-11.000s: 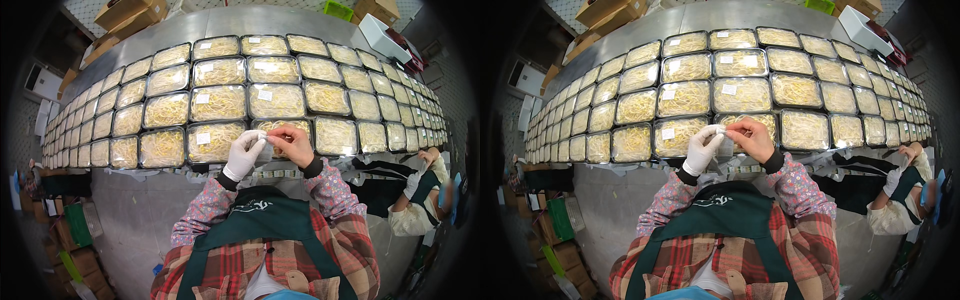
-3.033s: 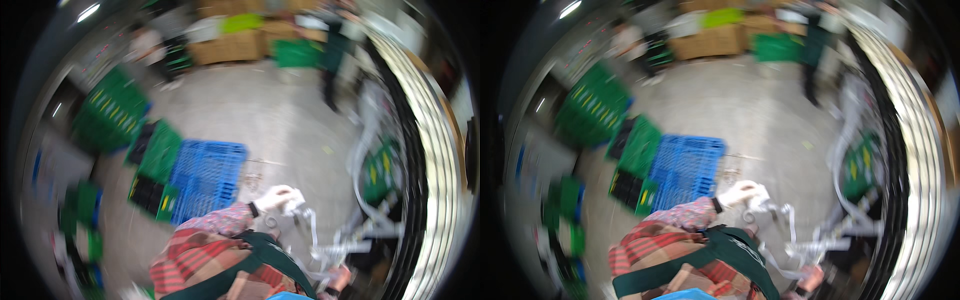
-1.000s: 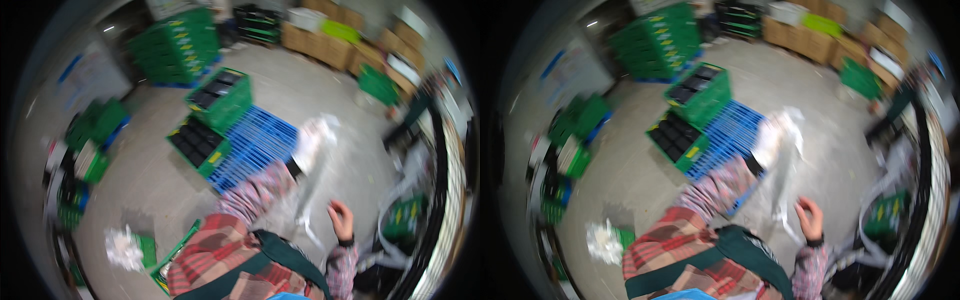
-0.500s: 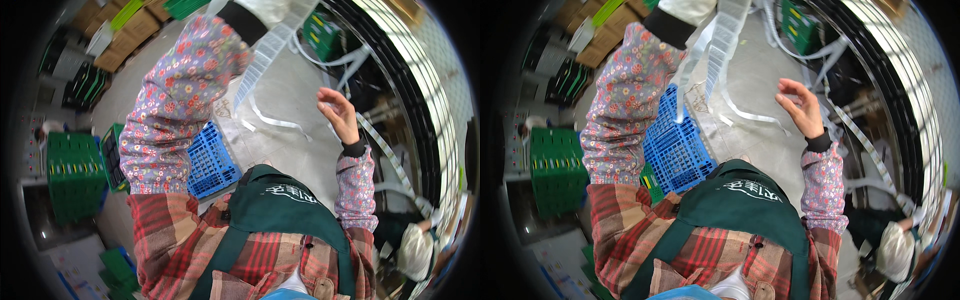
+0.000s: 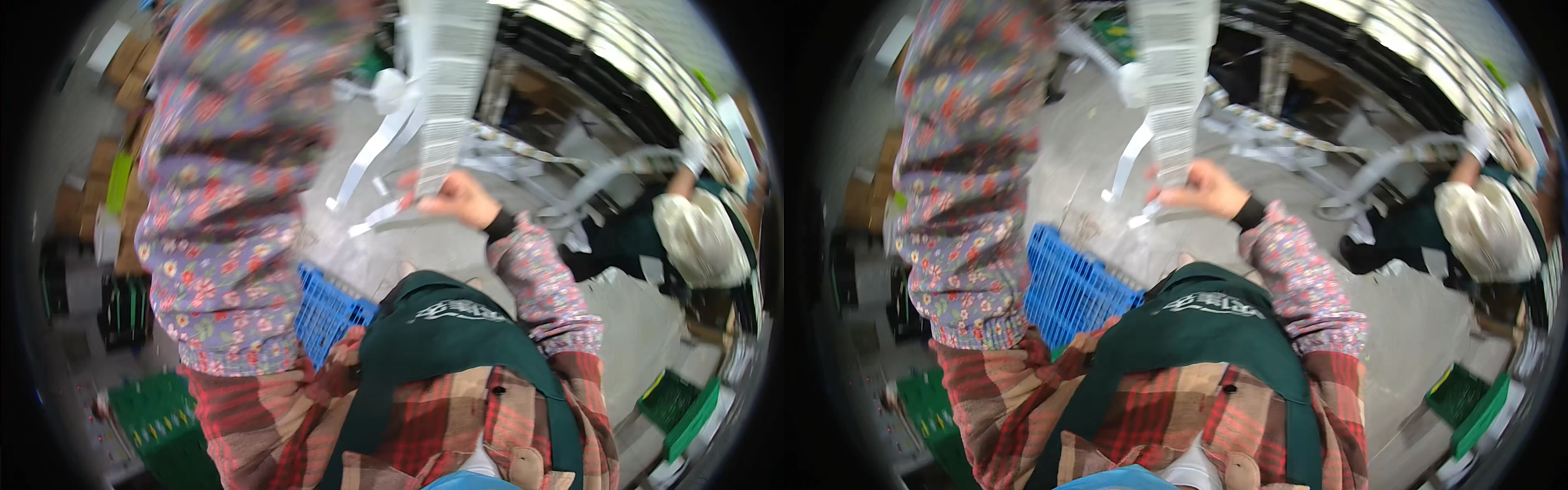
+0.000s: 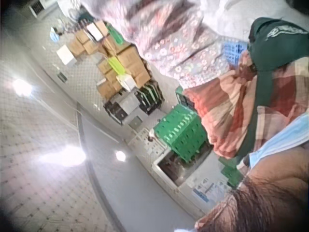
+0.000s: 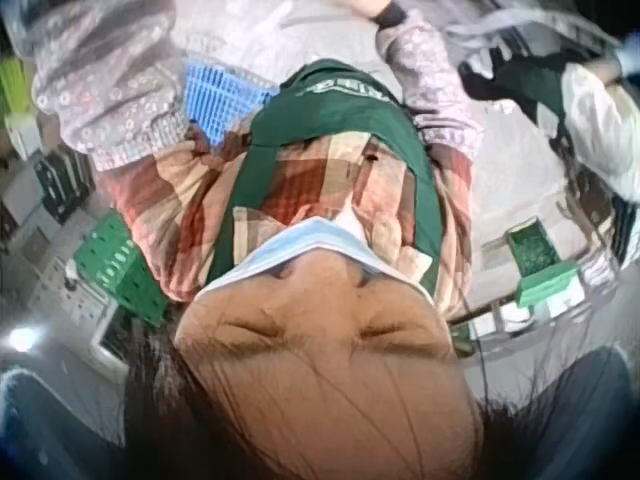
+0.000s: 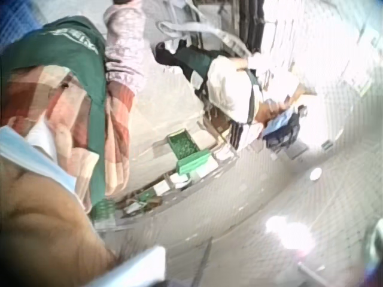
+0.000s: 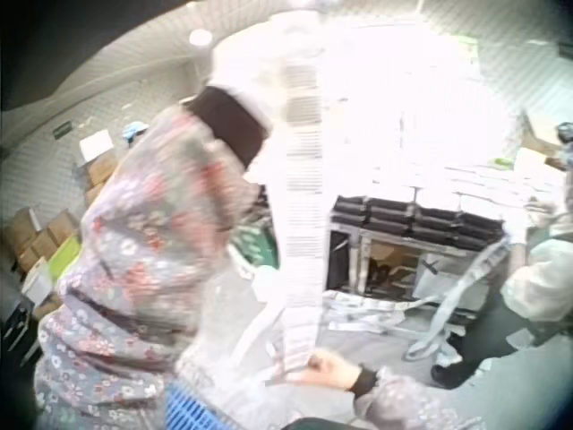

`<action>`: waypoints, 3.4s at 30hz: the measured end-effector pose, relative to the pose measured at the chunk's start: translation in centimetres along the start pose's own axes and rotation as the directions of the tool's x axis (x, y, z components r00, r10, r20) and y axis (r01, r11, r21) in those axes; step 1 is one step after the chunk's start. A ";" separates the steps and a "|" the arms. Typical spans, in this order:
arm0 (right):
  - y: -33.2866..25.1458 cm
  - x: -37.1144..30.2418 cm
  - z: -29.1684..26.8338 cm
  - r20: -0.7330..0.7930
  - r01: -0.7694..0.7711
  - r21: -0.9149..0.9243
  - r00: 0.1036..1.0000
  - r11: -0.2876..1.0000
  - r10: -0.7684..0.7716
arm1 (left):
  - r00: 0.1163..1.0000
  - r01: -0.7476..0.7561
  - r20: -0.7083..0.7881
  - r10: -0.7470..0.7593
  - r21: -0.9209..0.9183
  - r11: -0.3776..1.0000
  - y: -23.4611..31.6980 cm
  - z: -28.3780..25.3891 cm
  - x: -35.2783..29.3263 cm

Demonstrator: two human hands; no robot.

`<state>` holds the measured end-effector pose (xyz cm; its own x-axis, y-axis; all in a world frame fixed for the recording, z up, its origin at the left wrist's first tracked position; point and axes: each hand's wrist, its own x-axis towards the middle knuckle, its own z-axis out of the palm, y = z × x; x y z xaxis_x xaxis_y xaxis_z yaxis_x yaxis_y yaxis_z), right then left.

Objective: The person applies adhesive labels to the lids of numerous plastic food containers filled with noodles. They peel each label from a backing sheet and press it onto a container, working along a long table filled with rows of identical packages.

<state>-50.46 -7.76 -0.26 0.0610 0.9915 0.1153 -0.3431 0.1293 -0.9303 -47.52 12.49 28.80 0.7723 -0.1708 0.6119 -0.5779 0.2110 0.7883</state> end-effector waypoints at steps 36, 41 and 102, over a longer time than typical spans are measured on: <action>-10.7 -77.8 2.9 -0.471 0.037 -0.615 -0.818 0.788 -0.329 | 0.889 0.436 0.279 -0.362 -0.278 0.856 -33.0 68.3 6.7; -14.1 -87.5 -2.8 -0.471 0.096 -0.689 -0.812 0.718 -0.344 | 0.860 0.445 0.406 -0.307 -0.307 0.841 -38.7 79.6 11.8; -55.8 -172.1 -77.6 -0.883 -0.720 -0.385 0.105 0.578 -0.458 | 0.809 0.550 -0.020 -0.588 -0.328 0.768 -90.1 144.9 66.0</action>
<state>30.94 -186.91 4.76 0.9910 0.0299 0.1306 0.1189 -0.6454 -0.7546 17.34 -157.21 7.44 0.9696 -0.2430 0.0300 0.0676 0.3836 0.9210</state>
